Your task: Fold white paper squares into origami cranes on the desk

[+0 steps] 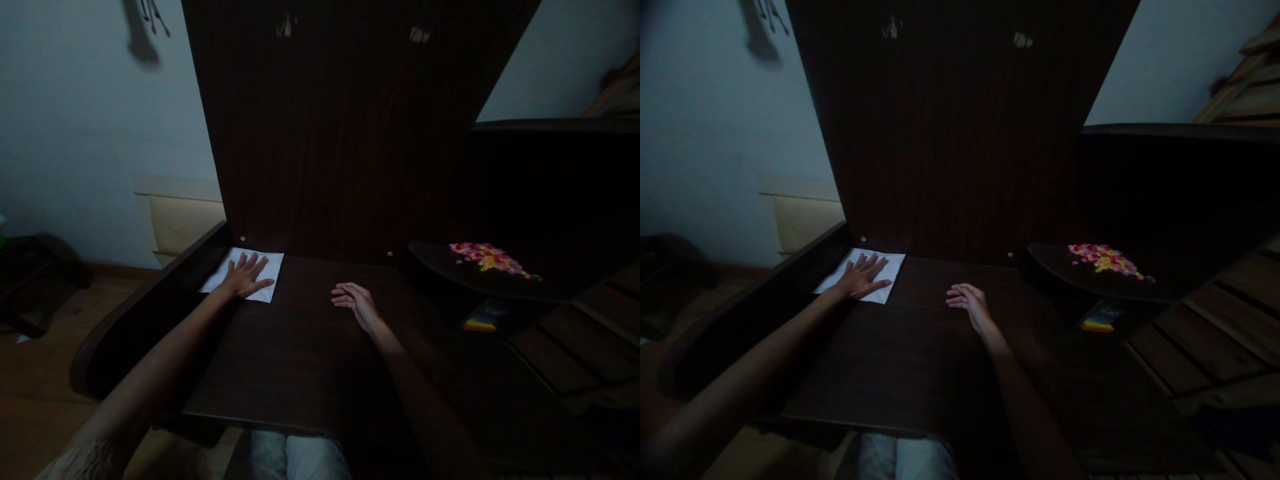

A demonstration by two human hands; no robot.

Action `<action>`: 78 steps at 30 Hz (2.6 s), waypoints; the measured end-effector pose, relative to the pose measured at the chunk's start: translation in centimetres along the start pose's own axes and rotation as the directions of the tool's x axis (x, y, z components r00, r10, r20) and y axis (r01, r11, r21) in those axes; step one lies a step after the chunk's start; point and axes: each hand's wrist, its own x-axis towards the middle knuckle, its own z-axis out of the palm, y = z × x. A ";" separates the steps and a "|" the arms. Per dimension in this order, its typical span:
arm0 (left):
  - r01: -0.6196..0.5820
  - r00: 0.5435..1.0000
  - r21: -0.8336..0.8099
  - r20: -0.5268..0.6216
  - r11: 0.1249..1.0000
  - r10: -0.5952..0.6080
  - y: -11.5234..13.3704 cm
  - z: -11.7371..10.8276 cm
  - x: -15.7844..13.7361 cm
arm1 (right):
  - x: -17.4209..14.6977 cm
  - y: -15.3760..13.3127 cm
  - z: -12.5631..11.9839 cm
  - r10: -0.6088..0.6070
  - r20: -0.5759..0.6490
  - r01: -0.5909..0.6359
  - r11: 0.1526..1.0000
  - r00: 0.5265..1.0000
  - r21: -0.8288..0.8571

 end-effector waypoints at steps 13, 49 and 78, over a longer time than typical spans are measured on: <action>0.106 0.992 -0.022 0.070 0.994 -0.105 -0.8 1.7 1.5 | 0.3 0.4 0.0 -0.009 0.011 0.009 1.000 1.000 -0.010; 0.171 0.983 -0.015 0.074 0.985 -0.170 -0.4 1.3 2.3 | -0.2 0.8 0.1 -0.071 0.022 0.070 0.997 0.997 0.016; 0.151 0.987 -0.026 0.058 0.988 -0.150 0.0 1.0 1.8 | 0.0 1.5 0.1 -0.185 -0.001 0.182 0.969 0.983 -0.168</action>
